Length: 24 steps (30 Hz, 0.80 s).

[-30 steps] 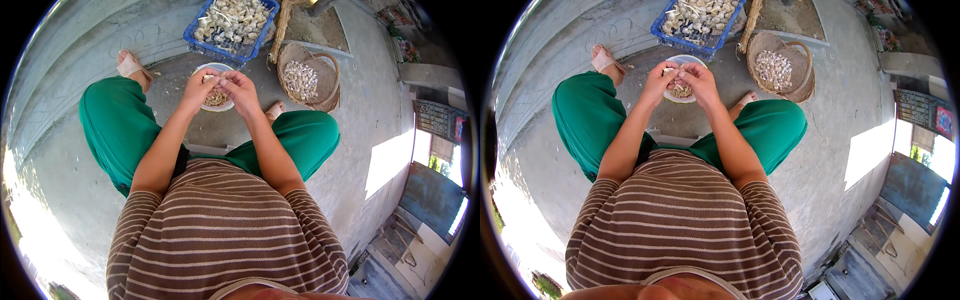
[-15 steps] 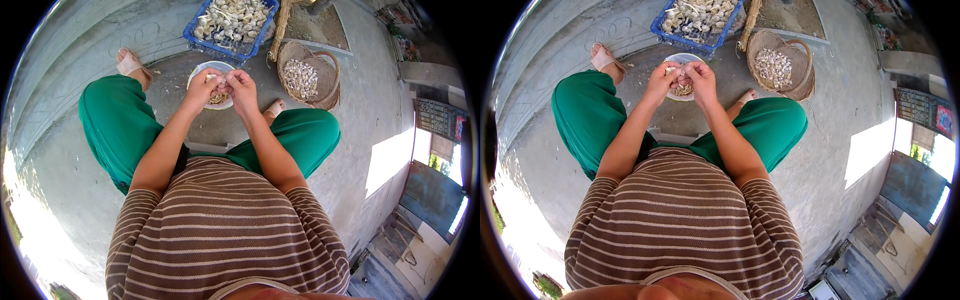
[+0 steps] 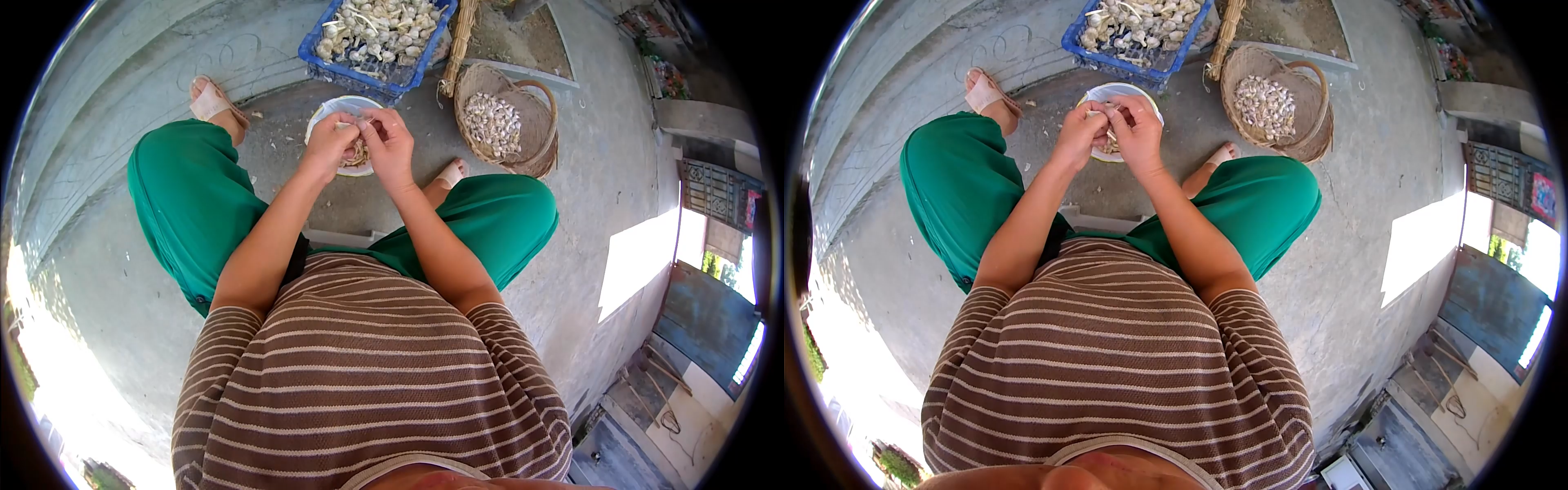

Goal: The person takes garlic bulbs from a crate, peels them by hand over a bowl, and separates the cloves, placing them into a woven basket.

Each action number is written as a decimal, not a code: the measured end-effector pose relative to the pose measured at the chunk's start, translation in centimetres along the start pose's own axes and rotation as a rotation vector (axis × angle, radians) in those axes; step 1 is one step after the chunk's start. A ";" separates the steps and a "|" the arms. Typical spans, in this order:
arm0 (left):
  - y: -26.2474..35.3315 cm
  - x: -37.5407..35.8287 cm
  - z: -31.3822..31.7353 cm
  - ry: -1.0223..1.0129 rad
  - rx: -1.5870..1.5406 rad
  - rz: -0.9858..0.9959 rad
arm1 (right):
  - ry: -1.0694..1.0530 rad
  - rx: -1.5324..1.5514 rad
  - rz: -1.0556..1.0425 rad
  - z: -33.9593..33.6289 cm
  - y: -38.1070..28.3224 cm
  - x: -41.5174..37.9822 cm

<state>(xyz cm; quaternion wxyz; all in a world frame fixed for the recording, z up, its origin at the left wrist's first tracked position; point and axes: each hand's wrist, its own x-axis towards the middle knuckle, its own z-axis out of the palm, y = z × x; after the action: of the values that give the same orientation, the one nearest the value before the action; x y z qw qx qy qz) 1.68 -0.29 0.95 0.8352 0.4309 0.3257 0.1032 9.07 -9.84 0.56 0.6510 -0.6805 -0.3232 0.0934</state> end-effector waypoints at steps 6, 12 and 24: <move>-1.0 0.3 -0.1 0.028 -0.030 0.024 | 0.018 0.024 0.003 0.2 0.4 -0.5; -1.0 0.6 -0.4 0.017 -0.200 -0.055 | 0.167 0.706 0.542 -0.1 1.1 -0.1; -0.6 0.1 -0.4 -0.092 0.170 0.124 | 0.173 0.692 0.475 -5.6 1.8 4.0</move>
<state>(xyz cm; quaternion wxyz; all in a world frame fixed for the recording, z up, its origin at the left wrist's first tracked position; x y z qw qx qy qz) 1.49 -0.34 0.30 0.8018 0.5238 0.2671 0.1069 15.76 -12.14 0.81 0.8260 -0.4829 -0.0511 0.2862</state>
